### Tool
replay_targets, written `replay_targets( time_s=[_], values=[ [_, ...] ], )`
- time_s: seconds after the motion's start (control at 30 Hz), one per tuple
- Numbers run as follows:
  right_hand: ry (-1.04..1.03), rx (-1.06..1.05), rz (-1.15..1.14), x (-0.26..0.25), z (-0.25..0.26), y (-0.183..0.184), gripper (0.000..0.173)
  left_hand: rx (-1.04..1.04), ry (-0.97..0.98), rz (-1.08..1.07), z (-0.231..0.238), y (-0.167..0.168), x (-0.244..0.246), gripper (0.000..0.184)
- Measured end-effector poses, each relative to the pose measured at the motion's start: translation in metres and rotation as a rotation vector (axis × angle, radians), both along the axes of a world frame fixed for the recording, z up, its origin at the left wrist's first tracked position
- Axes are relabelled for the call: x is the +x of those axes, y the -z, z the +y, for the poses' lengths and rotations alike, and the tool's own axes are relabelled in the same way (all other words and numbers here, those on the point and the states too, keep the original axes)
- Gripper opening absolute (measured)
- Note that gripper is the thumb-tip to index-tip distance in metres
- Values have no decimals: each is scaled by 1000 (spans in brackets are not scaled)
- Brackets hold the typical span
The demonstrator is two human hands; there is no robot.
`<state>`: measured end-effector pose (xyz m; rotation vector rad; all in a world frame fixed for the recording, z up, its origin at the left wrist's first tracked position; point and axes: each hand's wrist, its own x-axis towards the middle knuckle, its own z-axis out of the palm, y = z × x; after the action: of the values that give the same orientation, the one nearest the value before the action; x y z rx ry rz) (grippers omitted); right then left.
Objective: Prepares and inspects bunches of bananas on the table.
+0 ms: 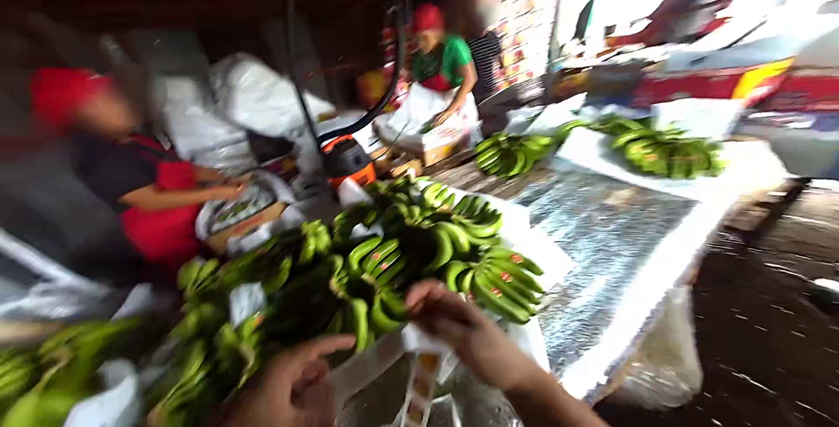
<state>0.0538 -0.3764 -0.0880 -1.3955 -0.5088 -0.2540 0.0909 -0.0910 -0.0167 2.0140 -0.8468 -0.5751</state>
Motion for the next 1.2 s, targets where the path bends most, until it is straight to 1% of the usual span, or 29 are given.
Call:
replay_targets(
  time_s=[0.1, 0.2, 0.33, 0.4, 0.47, 0.53, 0.6, 0.63, 0.67, 0.7, 0.73, 0.77, 0.8, 0.83, 0.9, 0.97, 1.07, 1.13, 1.2],
  values=[
    [136, 149, 53, 8, -13, -15, 24, -92, 0, 177, 29, 23, 21, 77],
    [151, 228, 60, 9, -35, -24, 21, -100, -90, 235, 59, 36, 27, 73],
    [197, 240, 9, 12, -77, -26, 21, -184, -222, 269, 107, 50, 29, 67],
    [255, 175, -49, 20, -96, -16, 21, -253, -252, 278, 127, 52, 27, 65],
    [322, 55, -67, 32, -99, -5, 19, -318, -322, 214, 135, 50, 21, 58],
    [360, -97, -8, 40, -83, 6, 18, -426, -437, 117, 133, 48, 19, 48],
    [279, -233, 80, 43, -60, 15, 15, -549, -524, 56, 130, 43, 21, 49],
    [195, -274, 107, 44, -49, 21, 15, -584, -584, 24, 130, 38, 21, 46],
    [90, -308, 112, 45, -41, 27, 18, -605, -665, -19, 131, 33, 21, 40],
    [-33, -333, 107, 45, -35, 32, 29, -618, -760, -73, 134, 27, 23, 30],
    [-159, -355, 108, 45, -31, 37, 44, -624, -857, -119, 141, 22, 24, 23],
    [-257, -380, 121, 43, -27, 39, 58, -627, -949, -149, 152, 19, 27, 20],
    [-325, -412, 138, 40, -23, 42, 67, -617, -1028, -180, 164, 19, 28, 18],
    [-352, -443, 156, 37, -21, 44, 71, -586, -1086, -223, 176, 20, 28, 16],
    [-266, -531, 177, 30, -17, 47, 70, -511, -1192, -325, 192, 21, 21, 12],
    [-139, -590, 119, 28, -18, 54, 62, -491, -1287, -422, 205, 21, 8, 9],
    [32, -582, 18, 31, -30, 58, 51, -504, -1437, -554, 225, 16, -10, 6],
    [94, -627, 15, 33, -37, 52, 49, -540, -1539, -597, 241, 14, -17, 4],
    [88, -691, 32, 35, -45, 47, 44, -555, -1642, -628, 262, 13, -20, 6]
  ],
)
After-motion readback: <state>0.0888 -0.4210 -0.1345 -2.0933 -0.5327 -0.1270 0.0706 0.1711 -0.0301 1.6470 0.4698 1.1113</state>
